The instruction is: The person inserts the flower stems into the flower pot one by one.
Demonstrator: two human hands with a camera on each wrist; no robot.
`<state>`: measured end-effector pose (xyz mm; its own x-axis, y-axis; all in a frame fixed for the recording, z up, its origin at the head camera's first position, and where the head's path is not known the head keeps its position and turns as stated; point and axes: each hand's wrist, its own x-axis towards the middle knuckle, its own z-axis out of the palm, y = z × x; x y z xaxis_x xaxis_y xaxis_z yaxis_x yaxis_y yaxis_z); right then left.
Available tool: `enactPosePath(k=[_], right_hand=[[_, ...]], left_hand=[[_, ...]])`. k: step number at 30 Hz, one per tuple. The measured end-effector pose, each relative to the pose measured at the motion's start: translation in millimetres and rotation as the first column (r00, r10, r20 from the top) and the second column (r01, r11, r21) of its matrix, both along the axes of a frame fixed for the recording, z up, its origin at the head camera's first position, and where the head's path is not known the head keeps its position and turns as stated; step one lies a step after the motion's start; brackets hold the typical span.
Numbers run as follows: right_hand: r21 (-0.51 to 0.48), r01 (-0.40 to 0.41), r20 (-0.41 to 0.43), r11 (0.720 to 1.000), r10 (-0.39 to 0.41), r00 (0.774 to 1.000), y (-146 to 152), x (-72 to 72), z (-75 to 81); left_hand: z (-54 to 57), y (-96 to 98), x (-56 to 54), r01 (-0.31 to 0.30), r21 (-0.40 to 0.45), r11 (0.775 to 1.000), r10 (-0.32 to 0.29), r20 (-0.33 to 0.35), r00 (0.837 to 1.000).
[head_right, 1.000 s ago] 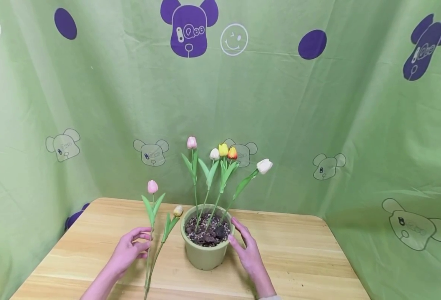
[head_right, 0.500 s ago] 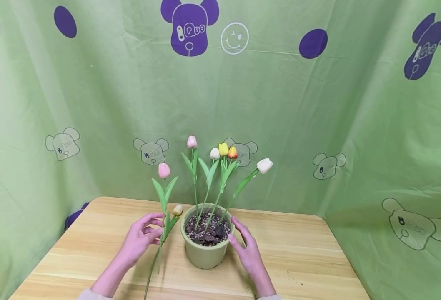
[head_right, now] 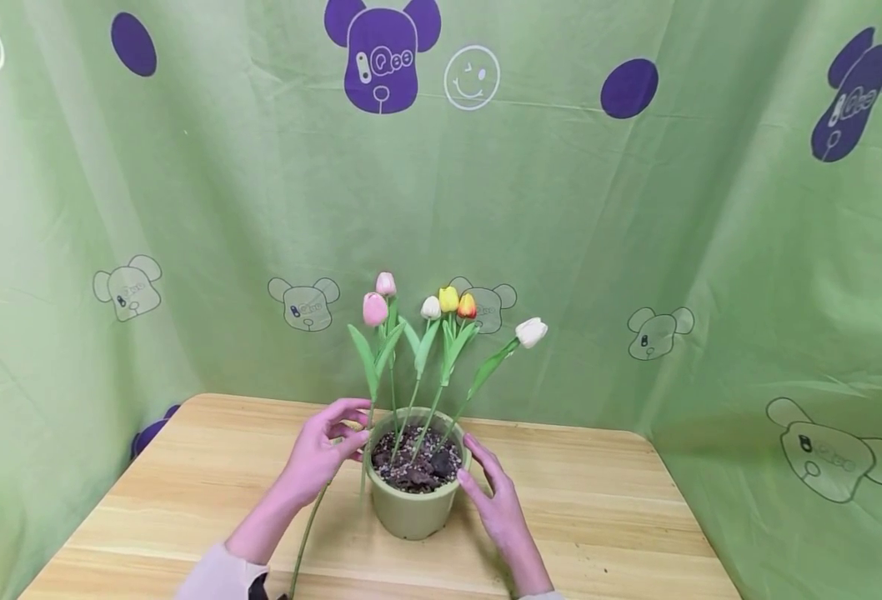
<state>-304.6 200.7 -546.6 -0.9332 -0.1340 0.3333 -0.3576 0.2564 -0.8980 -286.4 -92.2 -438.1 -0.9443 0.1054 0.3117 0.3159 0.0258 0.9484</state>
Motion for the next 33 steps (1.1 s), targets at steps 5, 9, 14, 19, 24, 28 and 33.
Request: enactPosePath(k=[5,9,14,19,24,28,33], right_hand=[[-0.004,-0.001,-0.002,1.000,0.001,1.000,0.0,-0.4,-0.8],[-0.008,0.004,0.001,1.000,-0.004,1.000,-0.4,0.1,0.2],[-0.007,0.007,0.000,1.000,-0.007,1.000,-0.3,0.0,-0.1],[-0.011,0.003,-0.021,1.000,-0.003,1.000,0.3,-1.8,-1.6],[-0.023,0.000,-0.012,1.000,0.000,1.000,0.1,-2.1,-0.6],[-0.018,0.004,0.008,1.000,-0.004,1.000,-0.7,-1.0,0.8],[-0.015,0.003,-0.004,1.000,-0.003,1.000,-1.8,-0.4,1.4]], left_hand=[[8.5,15.8,-3.8,-0.005,0.018,1.000,0.006,-0.041,0.999],[16.0,27.3,-8.4,-0.005,0.039,0.999,0.008,-0.069,0.998],[20.8,43.2,-16.7,0.007,0.054,0.999,-0.002,-0.081,0.997],[21.0,59.0,-23.4,0.016,0.046,0.999,-0.011,-0.096,0.995],[17.6,73.7,-27.9,0.032,0.034,0.999,-0.027,-0.131,0.991],[11.8,82.4,-30.2,0.045,0.021,0.999,-0.041,-0.137,0.990],[4.6,89.2,-32.0,0.049,-0.025,0.998,-0.052,-0.152,0.987]])
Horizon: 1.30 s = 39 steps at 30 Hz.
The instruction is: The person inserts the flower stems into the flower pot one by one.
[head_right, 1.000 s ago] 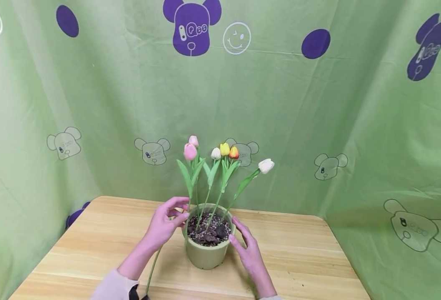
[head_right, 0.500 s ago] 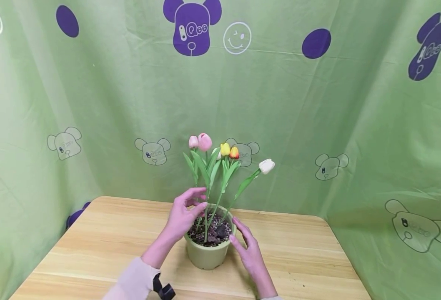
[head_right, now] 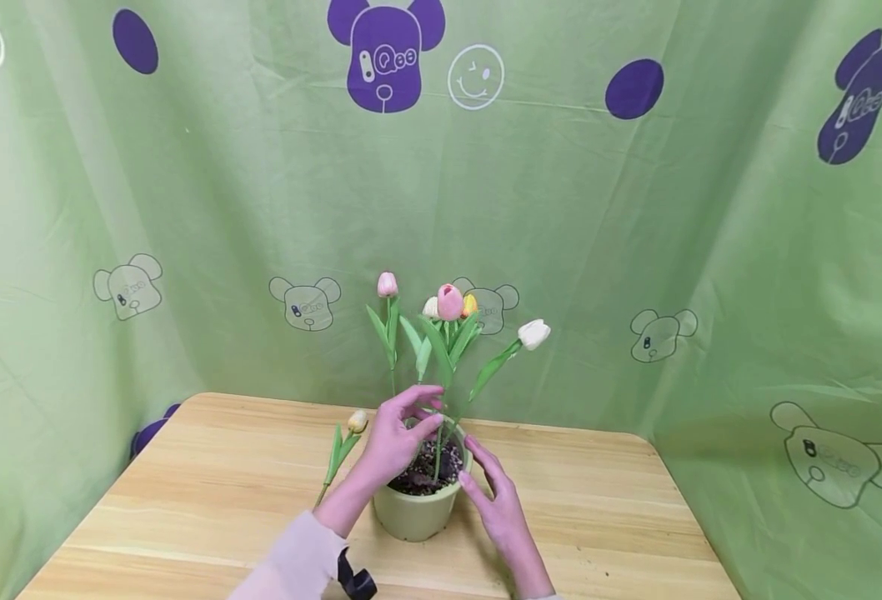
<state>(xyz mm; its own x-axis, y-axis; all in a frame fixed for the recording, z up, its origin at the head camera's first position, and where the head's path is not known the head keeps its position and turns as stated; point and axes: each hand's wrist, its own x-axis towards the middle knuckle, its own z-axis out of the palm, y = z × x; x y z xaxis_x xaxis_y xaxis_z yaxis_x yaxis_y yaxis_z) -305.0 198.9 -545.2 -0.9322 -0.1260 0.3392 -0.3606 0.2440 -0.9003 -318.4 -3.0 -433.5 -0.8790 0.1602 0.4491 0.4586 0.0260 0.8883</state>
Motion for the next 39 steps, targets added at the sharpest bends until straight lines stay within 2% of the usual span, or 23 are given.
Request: enactPosePath(k=[6,9,16,24,32,36,39], right_hand=[[0.004,-0.010,-0.022,1.000,0.010,1.000,-0.3,0.5,-0.4],[0.009,-0.002,-0.007,1.000,0.002,1.000,1.4,0.7,-1.4],[0.000,-0.002,0.016,1.000,0.002,1.000,3.6,-0.5,-1.1],[0.009,-0.001,0.012,1.000,0.001,1.000,1.0,-1.6,-2.6],[-0.002,-0.015,-0.030,1.000,0.015,0.999,0.9,-2.4,-2.2],[0.003,-0.008,-0.020,1.000,0.008,1.000,0.5,-1.3,-1.2],[0.009,0.000,-0.013,1.000,0.000,1.000,0.3,-0.3,-0.7]], left_hand=[[-6.0,5.0,0.4,0.012,-0.067,0.998,-0.015,-0.046,0.999],[-9.9,8.3,0.1,0.018,-0.097,0.995,-0.023,-0.057,0.998],[-15.7,11.7,0.0,0.000,-0.212,0.977,-0.026,-0.120,0.992],[-20.5,9.2,0.4,-0.004,-0.253,0.967,-0.034,-0.148,0.988],[-25.2,9.5,5.8,-0.044,-0.354,0.934,-0.039,-0.225,0.974],[-27.5,9.5,5.3,-0.054,-0.377,0.925,-0.046,-0.253,0.966],[-29.1,9.6,5.7,-0.077,-0.412,0.908,-0.050,-0.290,0.956]])
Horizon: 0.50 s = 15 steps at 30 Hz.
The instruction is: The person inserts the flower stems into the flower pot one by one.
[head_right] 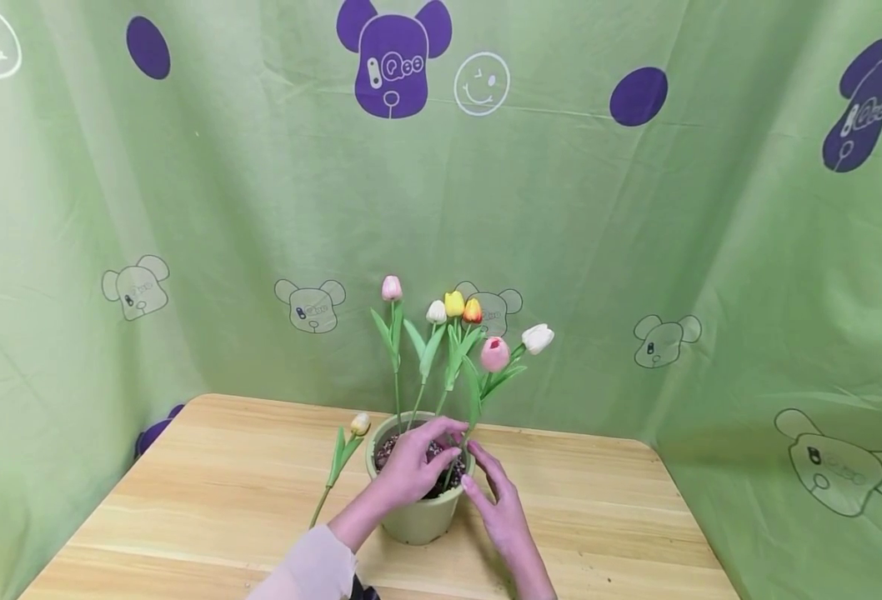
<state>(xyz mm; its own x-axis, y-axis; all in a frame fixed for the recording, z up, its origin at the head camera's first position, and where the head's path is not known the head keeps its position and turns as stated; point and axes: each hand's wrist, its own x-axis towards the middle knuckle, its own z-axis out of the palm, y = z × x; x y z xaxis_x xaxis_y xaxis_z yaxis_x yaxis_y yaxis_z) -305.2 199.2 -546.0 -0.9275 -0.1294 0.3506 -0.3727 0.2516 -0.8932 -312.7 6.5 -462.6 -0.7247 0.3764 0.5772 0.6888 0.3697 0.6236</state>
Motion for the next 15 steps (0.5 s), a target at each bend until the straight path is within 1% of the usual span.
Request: enactPosePath(k=[4,6,8,12,14,15], right_hand=[[0.002,0.010,0.002,1.000,-0.010,1.000,-0.7,0.1,0.0],[0.000,0.012,0.003,1.000,-0.012,1.000,-1.2,-0.3,0.0],[-0.003,0.006,-0.002,1.000,-0.006,1.000,-1.5,-0.7,-0.3],[-0.004,-0.006,-0.013,1.000,0.006,1.000,-1.0,-1.2,-1.3],[-0.005,-0.005,-0.015,1.000,0.005,1.000,-0.5,-1.4,-1.5],[-0.006,-0.004,-0.017,1.000,0.004,1.000,-0.3,-1.4,-1.4]], left_hand=[[-1.5,0.4,-0.2,-0.027,-0.047,0.999,0.025,-0.058,0.998],[-2.3,0.8,-1.2,-0.038,-0.054,0.998,0.034,-0.065,0.997],[-3.9,1.0,-2.5,-0.046,-0.046,0.998,0.044,-0.047,0.998],[-7.3,0.8,-4.2,-0.049,-0.013,0.999,0.050,0.022,0.999],[-8.1,0.6,-4.5,-0.047,-0.007,0.999,0.047,0.031,0.998],[-8.4,0.5,-4.6,-0.048,-0.011,0.999,0.048,0.022,0.999]])
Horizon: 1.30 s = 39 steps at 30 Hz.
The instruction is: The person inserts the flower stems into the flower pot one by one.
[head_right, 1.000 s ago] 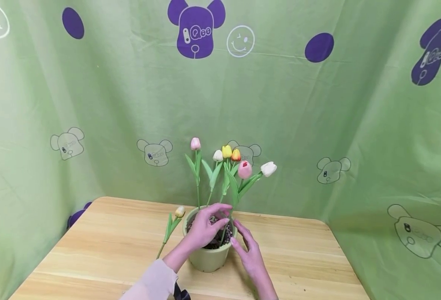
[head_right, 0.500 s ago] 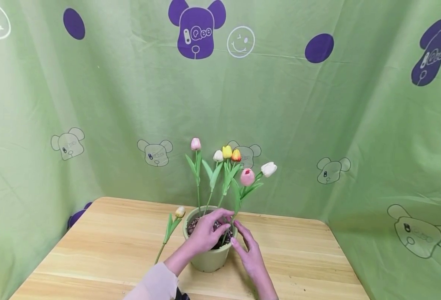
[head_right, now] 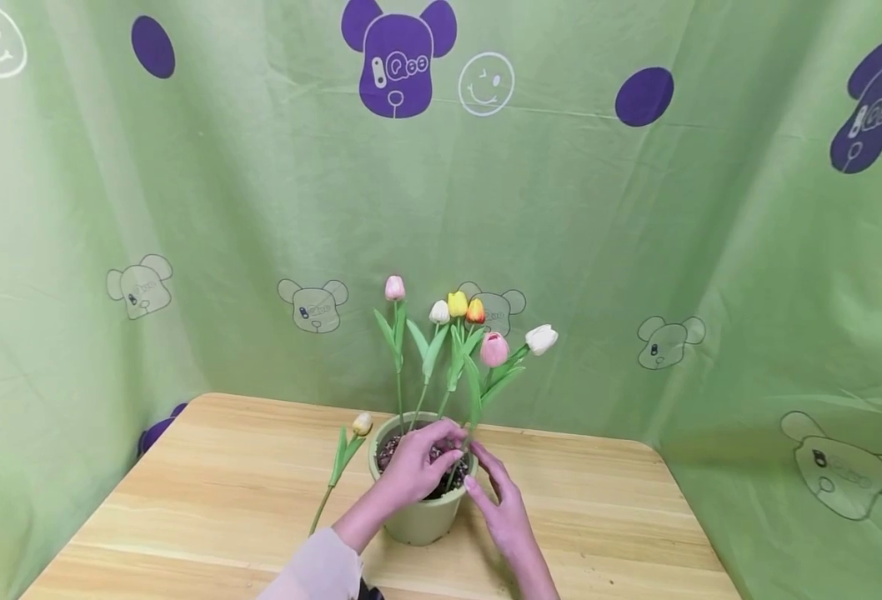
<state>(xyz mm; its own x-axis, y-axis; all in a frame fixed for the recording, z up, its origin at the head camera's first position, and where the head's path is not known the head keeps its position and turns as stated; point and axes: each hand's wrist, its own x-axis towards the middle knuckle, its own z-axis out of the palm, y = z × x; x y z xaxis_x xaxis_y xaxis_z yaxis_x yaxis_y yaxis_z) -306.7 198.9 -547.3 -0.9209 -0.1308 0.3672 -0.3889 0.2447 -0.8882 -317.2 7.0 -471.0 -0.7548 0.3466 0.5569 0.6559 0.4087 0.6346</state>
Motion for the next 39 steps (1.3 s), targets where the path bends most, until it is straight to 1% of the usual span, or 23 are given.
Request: enactPosePath(k=[3,6,12,17,21,23,30,39], right_hand=[[0.000,-0.001,-0.006,1.000,0.001,1.000,1.1,0.5,1.0],[0.000,-0.009,-0.005,1.000,0.009,1.000,1.2,1.2,2.2],[0.006,0.001,0.008,1.000,-0.001,1.000,1.2,2.8,1.3],[0.013,0.015,0.027,1.000,-0.015,1.000,2.1,4.3,1.1],[0.016,0.018,0.042,1.000,-0.019,0.999,3.1,4.7,0.7],[0.015,0.015,0.042,1.000,-0.015,0.999,3.3,4.5,0.3],[0.014,0.004,0.029,1.000,-0.004,1.000,2.3,1.0,-1.9],[0.011,-0.028,0.004,1.000,0.028,1.000,2.5,1.5,0.6]], left_hand=[[0.2,0.7,0.8,-0.006,-0.014,1.000,0.005,-0.025,1.000],[0.2,1.0,1.3,-0.016,-0.028,0.999,0.015,-0.037,0.999],[-2.0,0.9,1.2,-0.018,-0.051,0.999,0.016,-0.035,0.999],[-3.4,2.4,0.8,-0.002,-0.057,0.998,0.001,-0.023,1.000],[-4.1,3.1,0.1,-0.005,-0.085,0.996,0.001,-0.043,0.999],[-4.5,2.8,0.1,-0.004,-0.090,0.996,0.001,-0.042,0.999],[-4.2,0.2,-0.2,0.015,-0.066,0.998,-0.015,0.004,1.000],[-2.6,-1.6,-2.4,0.031,-0.016,0.999,-0.031,0.011,0.999]])
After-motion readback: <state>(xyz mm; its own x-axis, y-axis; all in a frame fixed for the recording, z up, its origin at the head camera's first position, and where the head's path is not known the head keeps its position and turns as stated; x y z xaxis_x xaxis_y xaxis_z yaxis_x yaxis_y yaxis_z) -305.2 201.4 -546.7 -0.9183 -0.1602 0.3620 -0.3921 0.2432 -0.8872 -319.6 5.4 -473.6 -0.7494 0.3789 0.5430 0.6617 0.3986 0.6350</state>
